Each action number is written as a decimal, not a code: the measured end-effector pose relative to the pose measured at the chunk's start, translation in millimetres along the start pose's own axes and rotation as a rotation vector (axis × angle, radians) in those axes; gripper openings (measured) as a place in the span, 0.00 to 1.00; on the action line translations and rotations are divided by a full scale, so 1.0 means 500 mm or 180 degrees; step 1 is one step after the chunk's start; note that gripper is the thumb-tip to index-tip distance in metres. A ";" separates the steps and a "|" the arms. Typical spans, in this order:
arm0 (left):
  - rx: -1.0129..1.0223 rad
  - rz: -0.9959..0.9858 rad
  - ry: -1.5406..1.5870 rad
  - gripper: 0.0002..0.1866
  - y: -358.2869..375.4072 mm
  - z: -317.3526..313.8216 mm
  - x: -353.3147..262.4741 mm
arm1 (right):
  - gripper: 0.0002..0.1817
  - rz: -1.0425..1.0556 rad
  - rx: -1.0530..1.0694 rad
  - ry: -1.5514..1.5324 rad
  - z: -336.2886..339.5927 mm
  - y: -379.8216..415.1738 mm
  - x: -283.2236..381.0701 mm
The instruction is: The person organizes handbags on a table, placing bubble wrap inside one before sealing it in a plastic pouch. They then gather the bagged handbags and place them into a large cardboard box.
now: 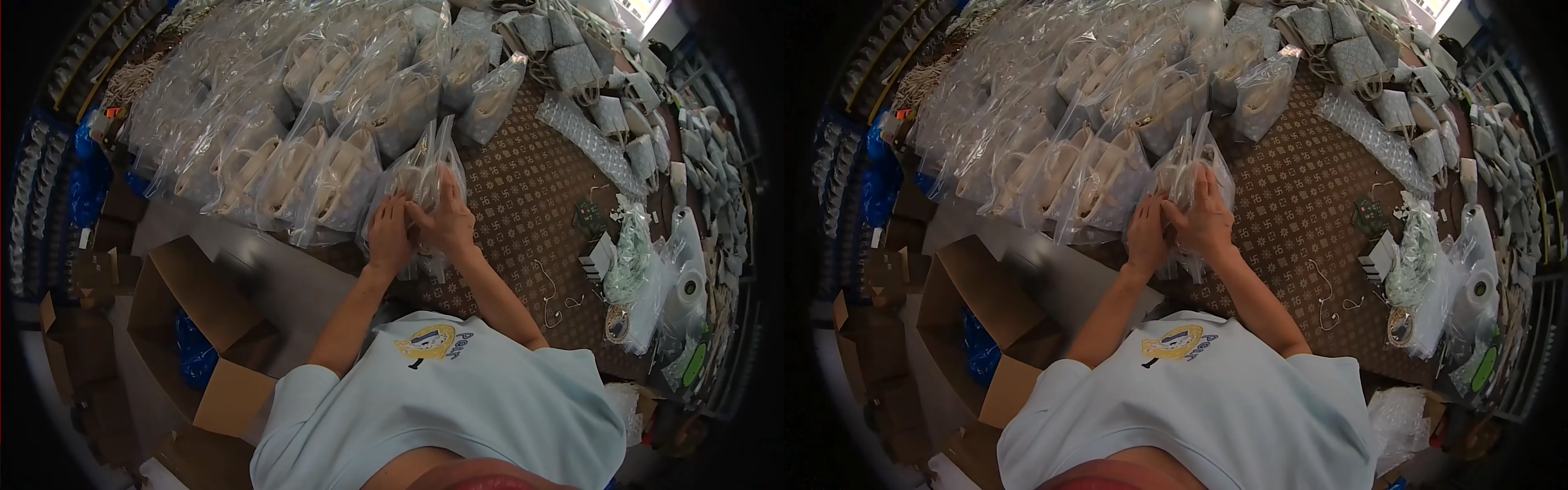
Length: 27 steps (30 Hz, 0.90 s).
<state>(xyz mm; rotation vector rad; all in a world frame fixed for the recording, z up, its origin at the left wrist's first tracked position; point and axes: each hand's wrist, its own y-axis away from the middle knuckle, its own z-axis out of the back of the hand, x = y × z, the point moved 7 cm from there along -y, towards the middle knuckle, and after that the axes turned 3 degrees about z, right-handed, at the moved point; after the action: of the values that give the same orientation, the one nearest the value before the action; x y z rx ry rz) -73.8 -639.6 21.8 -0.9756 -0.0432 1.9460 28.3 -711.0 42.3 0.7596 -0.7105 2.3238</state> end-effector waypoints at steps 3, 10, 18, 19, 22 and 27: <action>-0.0008 -0.0031 0.0016 0.27 -0.003 0.003 -0.002 | 0.46 -0.0081 0.0032 0.0011 0.002 0.000 0.003; 0.0060 -0.0040 0.0290 0.27 -0.010 0.012 0.005 | 0.48 -0.0483 -0.0050 0.0123 -0.007 0.000 -0.009; 0.1050 0.1508 0.3179 0.26 -0.010 0.009 0.087 | 0.35 -0.1064 0.0282 0.0391 0.026 -0.013 -0.032; 0.0884 0.1420 0.3407 0.24 -0.012 0.016 0.087 | 0.29 -0.1046 0.0322 0.0495 0.043 -0.018 -0.055; 0.0678 0.1487 0.3513 0.22 0.018 0.034 0.080 | 0.17 -0.1246 -0.0794 -0.0769 0.113 -0.005 -0.182; 0.0595 0.2047 0.3183 0.18 0.131 0.044 0.152 | 0.14 -0.1533 -0.1407 -0.0795 0.302 0.047 -0.324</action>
<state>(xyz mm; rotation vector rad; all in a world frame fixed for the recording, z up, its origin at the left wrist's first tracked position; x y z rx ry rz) -154.5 -612.7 -35.6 -1.8708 1.1079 1.7123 172.0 -881.1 34.3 0.9007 -0.9824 1.5835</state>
